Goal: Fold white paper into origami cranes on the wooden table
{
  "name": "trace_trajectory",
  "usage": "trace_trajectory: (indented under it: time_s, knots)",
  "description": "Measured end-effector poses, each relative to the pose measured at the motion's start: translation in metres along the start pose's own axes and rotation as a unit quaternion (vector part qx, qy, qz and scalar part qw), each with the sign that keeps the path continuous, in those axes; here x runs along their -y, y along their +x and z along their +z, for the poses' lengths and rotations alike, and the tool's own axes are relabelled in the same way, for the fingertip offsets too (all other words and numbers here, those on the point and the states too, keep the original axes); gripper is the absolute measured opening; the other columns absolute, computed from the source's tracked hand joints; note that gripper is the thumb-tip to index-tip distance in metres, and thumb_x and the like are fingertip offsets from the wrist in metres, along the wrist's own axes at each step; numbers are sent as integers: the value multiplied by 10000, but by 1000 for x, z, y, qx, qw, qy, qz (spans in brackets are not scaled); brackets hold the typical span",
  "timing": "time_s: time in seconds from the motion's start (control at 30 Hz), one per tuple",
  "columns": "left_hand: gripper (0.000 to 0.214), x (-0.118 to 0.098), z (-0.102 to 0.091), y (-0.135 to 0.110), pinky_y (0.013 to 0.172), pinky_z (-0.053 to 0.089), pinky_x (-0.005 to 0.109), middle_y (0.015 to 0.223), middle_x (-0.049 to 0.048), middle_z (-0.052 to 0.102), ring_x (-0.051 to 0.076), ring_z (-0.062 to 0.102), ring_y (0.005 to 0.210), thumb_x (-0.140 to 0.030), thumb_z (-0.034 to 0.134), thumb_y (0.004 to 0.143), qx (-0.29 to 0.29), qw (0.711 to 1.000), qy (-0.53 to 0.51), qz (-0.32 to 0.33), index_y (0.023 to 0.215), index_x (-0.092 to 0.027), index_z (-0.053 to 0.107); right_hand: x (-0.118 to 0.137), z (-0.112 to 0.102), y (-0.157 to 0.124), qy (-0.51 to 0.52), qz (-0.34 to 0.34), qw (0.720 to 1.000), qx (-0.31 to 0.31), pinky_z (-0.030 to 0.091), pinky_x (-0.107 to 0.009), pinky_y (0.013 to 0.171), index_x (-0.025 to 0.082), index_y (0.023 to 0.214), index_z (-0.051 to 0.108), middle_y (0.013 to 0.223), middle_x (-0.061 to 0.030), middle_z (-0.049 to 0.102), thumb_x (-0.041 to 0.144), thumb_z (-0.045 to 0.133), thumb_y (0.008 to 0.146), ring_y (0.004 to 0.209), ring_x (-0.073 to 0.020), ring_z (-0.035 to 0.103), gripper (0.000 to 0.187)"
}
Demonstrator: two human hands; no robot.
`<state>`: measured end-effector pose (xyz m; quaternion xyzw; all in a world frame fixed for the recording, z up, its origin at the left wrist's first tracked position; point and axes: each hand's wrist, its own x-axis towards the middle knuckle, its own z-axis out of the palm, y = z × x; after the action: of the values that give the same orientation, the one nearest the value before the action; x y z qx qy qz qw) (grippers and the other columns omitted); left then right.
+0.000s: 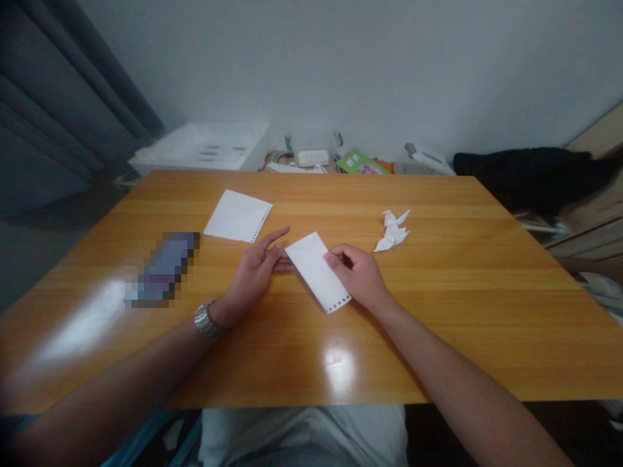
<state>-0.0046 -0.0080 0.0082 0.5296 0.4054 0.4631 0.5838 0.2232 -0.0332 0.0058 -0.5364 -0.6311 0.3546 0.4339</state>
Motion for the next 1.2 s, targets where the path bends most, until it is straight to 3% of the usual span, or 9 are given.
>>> trace_trajectory:
  time_s: [0.13,0.2,0.27,0.47,0.67,0.93,1.07,1.2]
  knots:
    - [461,1,4,-3,774,633,286,901,94,753,160,743,786,-551,624,943,9,999,-9,-39,1122,-126,638,3,0,0,-14,-7,1000,-24,433,-296,599,199,837,686,750,-36,683,507,629,936,656,-166,567,329]
    - [430,2,7,-6,809,629,297,888,88,740,162,732,809,-551,685,896,22,999,-4,-46,924,-124,648,4,1,-1,-12,-8,1000,-26,436,-296,600,200,836,683,751,-38,685,516,630,933,662,-170,570,336]
    - [416,1,9,-7,823,628,308,879,68,728,169,722,831,-541,713,871,18,999,-5,-38,860,-132,642,4,3,-1,-2,-5,1000,-19,435,-294,598,198,839,682,753,-38,687,524,631,929,664,-172,573,342]
    - [383,1,9,-8,769,621,290,858,46,700,170,697,822,-527,677,897,-14,1000,19,-1,837,-151,640,5,7,-2,10,3,1000,16,419,-281,596,196,841,682,748,-24,671,503,635,931,654,-160,560,323]
    - [392,-1,5,-6,636,563,238,757,36,690,151,669,692,-520,639,925,-24,992,120,39,781,-156,638,2,8,-3,21,-1,998,57,430,-281,644,200,846,664,770,-16,645,511,619,940,700,-166,554,328]
    - [376,-10,4,-6,610,537,223,714,28,691,140,651,661,-472,654,923,-20,988,150,43,737,-146,669,-1,6,-2,25,5,993,119,377,-269,600,207,766,584,704,16,550,505,615,942,650,-143,477,348]
    - [360,-6,4,-5,648,579,239,772,43,717,144,679,697,-481,695,895,-31,994,99,20,786,-138,690,1,7,-2,22,2,995,93,380,-274,608,205,787,604,711,14,578,482,623,942,643,-140,486,318]
    - [364,3,4,-4,705,619,274,816,58,742,153,707,727,-499,732,866,4,999,38,-24,867,-136,717,1,5,-1,20,6,998,51,396,-278,615,203,800,626,721,4,614,483,642,928,648,-147,512,308]
